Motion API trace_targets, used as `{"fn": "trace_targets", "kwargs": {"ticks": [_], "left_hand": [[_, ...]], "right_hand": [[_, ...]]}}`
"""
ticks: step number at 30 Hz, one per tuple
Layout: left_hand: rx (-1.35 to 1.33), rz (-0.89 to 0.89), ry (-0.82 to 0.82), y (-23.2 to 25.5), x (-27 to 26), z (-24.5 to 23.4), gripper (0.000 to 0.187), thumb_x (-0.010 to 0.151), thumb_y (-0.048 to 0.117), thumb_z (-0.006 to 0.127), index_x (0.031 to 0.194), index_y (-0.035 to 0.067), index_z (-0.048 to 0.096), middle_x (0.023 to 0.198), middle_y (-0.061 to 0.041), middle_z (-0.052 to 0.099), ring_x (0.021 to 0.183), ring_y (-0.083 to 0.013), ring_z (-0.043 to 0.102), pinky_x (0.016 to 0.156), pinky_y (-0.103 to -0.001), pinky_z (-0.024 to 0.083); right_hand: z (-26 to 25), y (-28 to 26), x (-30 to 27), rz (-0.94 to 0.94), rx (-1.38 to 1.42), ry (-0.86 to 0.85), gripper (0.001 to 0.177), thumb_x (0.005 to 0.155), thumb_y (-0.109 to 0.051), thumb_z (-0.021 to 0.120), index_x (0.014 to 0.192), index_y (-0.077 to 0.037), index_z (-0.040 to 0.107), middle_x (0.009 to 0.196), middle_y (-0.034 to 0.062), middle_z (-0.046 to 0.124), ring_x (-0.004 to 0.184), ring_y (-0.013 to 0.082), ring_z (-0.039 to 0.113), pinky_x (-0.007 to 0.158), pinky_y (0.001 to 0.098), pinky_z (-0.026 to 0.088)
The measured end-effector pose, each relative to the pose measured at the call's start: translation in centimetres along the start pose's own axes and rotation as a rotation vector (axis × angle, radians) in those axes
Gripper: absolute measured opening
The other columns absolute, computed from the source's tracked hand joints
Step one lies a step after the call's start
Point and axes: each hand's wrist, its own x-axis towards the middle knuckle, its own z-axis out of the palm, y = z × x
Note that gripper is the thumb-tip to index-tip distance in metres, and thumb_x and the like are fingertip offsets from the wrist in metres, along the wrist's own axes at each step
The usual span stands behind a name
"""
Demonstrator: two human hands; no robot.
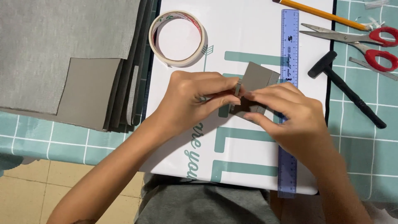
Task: Punching a series of holes in a leather piece using a stitching punch and a hammer.
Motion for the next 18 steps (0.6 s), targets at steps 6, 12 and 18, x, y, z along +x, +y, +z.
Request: {"fn": "trace_targets", "kwargs": {"ticks": [6,12,18], "left_hand": [[-0.034,-0.073,0.032,0.4,0.2,0.0,0.013,0.094,0.009,0.077,0.105,0.002,0.075,0.095,-0.007,0.078,0.084,-0.0152,0.077,0.079,-0.023,0.064],[-0.163,-0.129,0.097,0.8,0.7,-0.6,0.008,0.094,0.003,0.074,0.098,-0.005,0.075,0.098,-0.015,0.077,0.093,-0.0227,0.077,0.092,-0.030,0.066],[-0.368,-0.261,0.195,1.3,0.8,-1.0,0.007,0.096,-0.003,0.070,0.091,-0.009,0.070,0.097,-0.017,0.071,0.095,-0.0260,0.073,0.090,-0.031,0.066]], "right_hand": [[0.6,0.4,-0.5,0.071,-0.026,-0.025,0.026,0.083,-0.011,0.089,0.106,-0.004,0.081,0.111,0.0064,0.076,0.101,0.0247,0.066,0.090,0.0342,0.055],[0.5,0.5,-0.7,0.038,-0.028,-0.016,0.025,0.083,-0.009,0.090,0.104,-0.002,0.080,0.112,0.0089,0.076,0.102,0.0265,0.066,0.090,0.0345,0.055],[0.4,0.5,-0.5,0.012,-0.036,-0.013,0.028,0.081,-0.008,0.092,0.106,-0.002,0.080,0.112,0.0090,0.076,0.100,0.0267,0.067,0.089,0.0344,0.056]]}}
